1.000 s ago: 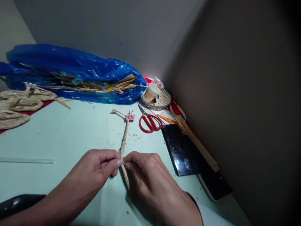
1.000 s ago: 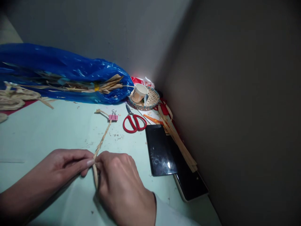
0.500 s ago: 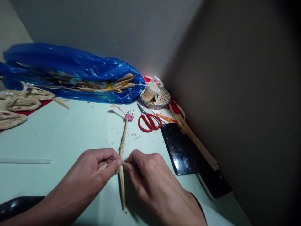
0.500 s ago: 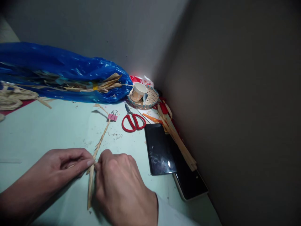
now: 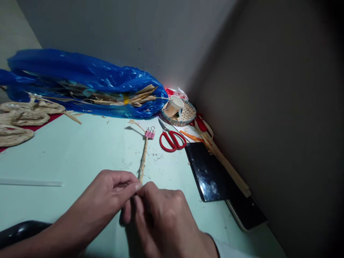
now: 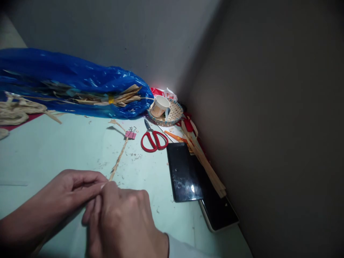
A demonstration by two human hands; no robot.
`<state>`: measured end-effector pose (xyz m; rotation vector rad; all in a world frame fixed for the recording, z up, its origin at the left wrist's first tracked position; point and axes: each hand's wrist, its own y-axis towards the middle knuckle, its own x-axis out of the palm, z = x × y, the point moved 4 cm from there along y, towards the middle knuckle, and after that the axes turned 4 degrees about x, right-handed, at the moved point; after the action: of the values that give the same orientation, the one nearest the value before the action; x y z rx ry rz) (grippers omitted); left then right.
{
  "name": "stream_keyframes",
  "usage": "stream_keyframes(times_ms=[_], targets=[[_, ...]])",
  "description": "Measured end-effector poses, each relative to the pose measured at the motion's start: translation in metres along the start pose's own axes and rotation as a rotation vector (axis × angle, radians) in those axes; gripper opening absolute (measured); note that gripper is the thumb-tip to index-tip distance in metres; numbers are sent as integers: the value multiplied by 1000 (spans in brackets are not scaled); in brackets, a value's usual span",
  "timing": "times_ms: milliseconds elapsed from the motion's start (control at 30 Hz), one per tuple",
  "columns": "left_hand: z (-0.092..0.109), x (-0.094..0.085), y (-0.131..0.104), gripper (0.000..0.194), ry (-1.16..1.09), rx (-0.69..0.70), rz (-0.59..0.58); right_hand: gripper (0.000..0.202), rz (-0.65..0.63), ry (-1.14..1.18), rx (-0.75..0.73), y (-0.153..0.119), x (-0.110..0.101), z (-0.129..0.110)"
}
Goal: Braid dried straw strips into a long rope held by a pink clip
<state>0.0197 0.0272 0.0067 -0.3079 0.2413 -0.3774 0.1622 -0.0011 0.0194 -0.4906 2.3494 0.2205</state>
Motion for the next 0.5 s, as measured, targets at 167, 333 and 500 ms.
stream_keyframes(times_ms=[167,333,500], targets=[[0,-7,-1,28,-48,22,29,25,-36,-273,-162,-5,11,6],[0,-8,-2,30,-87,-5,-7,30,10,-74,-74,0,-21,-12],[-2,-9,-3,34,-90,-42,-25,23,33,336,210,14,-36,-2]])
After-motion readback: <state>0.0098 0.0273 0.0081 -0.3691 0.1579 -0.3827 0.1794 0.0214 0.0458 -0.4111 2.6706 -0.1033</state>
